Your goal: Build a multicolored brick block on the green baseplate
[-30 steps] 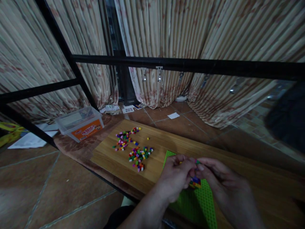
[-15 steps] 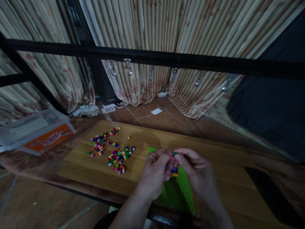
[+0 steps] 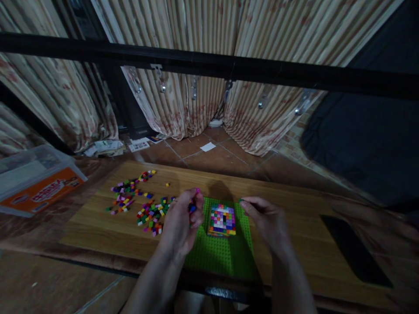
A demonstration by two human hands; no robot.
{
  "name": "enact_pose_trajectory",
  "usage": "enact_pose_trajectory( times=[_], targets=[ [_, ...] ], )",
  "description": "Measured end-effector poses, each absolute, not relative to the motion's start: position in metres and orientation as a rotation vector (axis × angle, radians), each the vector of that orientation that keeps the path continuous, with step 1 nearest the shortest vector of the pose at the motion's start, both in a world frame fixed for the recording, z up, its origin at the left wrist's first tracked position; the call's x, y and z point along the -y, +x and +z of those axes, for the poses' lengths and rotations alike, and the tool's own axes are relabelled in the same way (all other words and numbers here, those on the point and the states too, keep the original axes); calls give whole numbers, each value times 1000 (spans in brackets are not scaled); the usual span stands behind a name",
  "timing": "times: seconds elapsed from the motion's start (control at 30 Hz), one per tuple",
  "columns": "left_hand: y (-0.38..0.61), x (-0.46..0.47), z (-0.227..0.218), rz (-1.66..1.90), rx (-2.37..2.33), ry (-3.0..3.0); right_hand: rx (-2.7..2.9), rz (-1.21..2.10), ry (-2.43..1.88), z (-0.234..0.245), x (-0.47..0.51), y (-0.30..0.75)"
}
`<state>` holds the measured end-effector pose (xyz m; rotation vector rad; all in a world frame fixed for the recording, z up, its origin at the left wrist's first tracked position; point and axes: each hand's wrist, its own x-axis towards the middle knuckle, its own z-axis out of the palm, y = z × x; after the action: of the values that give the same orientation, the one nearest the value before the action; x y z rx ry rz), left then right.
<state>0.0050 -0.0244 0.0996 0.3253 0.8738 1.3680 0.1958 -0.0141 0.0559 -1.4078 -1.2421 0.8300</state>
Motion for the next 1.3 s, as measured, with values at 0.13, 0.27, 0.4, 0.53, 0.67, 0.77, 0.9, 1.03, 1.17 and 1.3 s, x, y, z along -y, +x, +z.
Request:
enact_pose_trajectory(
  times=[0.13,0.27,0.4,0.53,0.67,0.77,0.9,1.03,1.17,1.3],
  targets=[
    [7,25,98,1333,-877,323,1394,884,-1482,47,13,187],
    [7,25,97,1331,-863,329,1500,896,-1516,44,12,184],
    [5,25,95,1328,-846,337,1553,869,-1512,43,11,184],
    [4,25,94,1326,-840,341,1600,851,-1493,40,10,186],
    [5,25,94,1336,-841,348,1625,845,-1490,37,10,187],
    [5,25,94,1338,-843,356,1644,851,-1476,38,11,188],
    [5,25,93,1337,-838,354,1681,876,-1444,39,11,189],
    [5,24,94,1335,-840,355,1671,866,-1432,36,10,190],
    [6,25,94,1334,-857,340,1622,869,-1455,32,8,189],
    [6,25,95,1335,-851,339,1624,867,-1449,30,8,189]
  ],
)
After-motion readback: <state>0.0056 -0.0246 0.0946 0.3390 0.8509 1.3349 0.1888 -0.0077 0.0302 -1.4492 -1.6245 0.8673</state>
